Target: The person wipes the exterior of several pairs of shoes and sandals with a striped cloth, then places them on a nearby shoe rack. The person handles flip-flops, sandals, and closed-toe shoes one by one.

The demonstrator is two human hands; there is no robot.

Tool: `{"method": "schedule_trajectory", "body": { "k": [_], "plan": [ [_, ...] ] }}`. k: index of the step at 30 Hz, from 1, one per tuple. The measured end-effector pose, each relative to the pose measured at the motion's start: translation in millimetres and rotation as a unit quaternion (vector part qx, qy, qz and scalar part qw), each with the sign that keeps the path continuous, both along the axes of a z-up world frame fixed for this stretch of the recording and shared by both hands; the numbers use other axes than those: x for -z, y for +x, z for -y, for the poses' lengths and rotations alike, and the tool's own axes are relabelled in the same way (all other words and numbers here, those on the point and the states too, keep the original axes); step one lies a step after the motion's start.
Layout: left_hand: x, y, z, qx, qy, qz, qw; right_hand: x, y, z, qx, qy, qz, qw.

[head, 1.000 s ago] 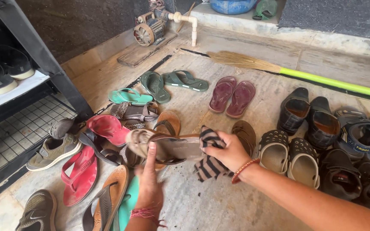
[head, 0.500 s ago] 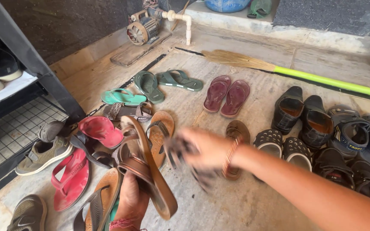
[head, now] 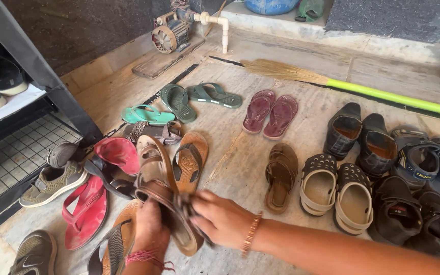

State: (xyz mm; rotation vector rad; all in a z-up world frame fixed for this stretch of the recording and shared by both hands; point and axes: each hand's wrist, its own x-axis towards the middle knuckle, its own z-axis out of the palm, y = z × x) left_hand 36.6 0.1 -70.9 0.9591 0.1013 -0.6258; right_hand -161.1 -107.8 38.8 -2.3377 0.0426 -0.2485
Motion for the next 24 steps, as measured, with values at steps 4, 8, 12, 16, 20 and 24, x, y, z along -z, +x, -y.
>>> {"method": "schedule_trajectory", "body": {
  "k": [4,8,12,16,20,24],
  "plan": [
    [-11,11,-6,-0.017,0.092,0.106,0.99,-20,-15,36,-0.184,-0.126,-0.162,0.961],
    [-26,5,6,0.021,0.144,0.173,0.974,-57,12,75,0.026,-0.189,0.002,0.982],
    [-30,-14,34,0.084,0.162,0.317,0.931,-63,53,64,0.123,-0.246,0.292,0.916],
    [-25,-23,45,0.072,0.234,0.373,0.895,-35,57,45,0.134,-0.333,0.222,0.907],
    [-22,-22,32,0.084,0.302,0.295,0.903,-33,49,78,0.096,0.003,0.115,0.989],
    [-31,-28,22,0.143,0.134,0.174,0.965,-36,25,77,0.138,0.074,0.094,0.983]
  ]
}}
